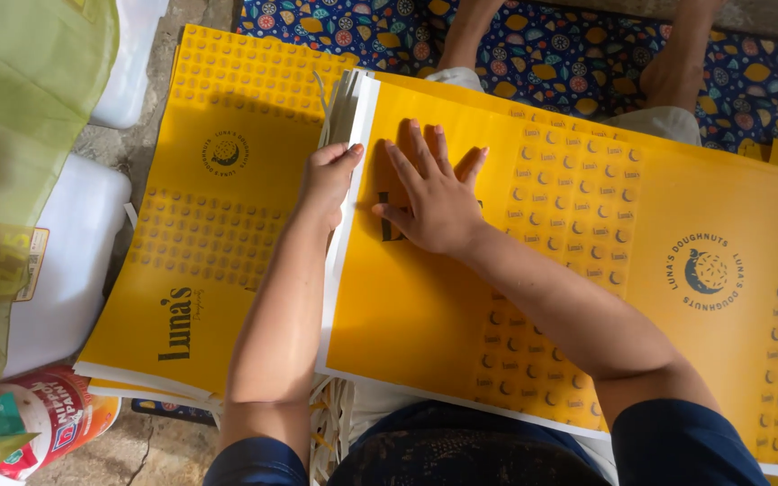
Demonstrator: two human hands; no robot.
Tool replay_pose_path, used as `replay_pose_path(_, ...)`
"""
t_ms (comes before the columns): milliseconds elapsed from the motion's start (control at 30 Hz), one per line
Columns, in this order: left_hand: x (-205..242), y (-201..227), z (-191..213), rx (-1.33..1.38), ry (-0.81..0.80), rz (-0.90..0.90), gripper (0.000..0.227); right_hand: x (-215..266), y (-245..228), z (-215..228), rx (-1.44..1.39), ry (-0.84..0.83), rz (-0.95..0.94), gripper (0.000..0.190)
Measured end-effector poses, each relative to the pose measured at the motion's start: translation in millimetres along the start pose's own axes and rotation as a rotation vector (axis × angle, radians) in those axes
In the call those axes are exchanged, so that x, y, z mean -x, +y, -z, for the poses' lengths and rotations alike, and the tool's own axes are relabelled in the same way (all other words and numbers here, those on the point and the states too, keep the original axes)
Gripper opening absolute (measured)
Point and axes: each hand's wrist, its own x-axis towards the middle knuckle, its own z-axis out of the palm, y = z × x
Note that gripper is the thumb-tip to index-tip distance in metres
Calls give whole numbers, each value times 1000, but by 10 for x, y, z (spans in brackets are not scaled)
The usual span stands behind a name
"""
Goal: Peeling off waste strips from die-cut cardboard doughnut boxes
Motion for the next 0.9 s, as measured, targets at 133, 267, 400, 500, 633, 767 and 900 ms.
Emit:
replay_pose_path(133,187,158,2,-119,-12,49,18,25,115,-49,71,-42,-60,80)
replay_pose_path(267,130,143,81,-284,-13,38,20,-4,167,-146,250,-68,-67,80)
replay_pose_path(400,430,490,244,-122,-45,113,27,-32,211,-219,250,-69,-83,80)
replay_pose_path(500,856,683,374,-167,-67,135,28,-34,208,-215,242,-52,-81,80)
replay_pose_path(633,1279,366,626,-225,-88,-3,38,14,133,-119,234,-58,-71,80)
replay_pose_path(767,1681,60,782,-296,-91,-75,39,17,121,-119,226,-63,-87,79)
replay_pose_path(900,1756,-108,926,-457,52,-161,15,6,155,-185,234,-30,-92,80)
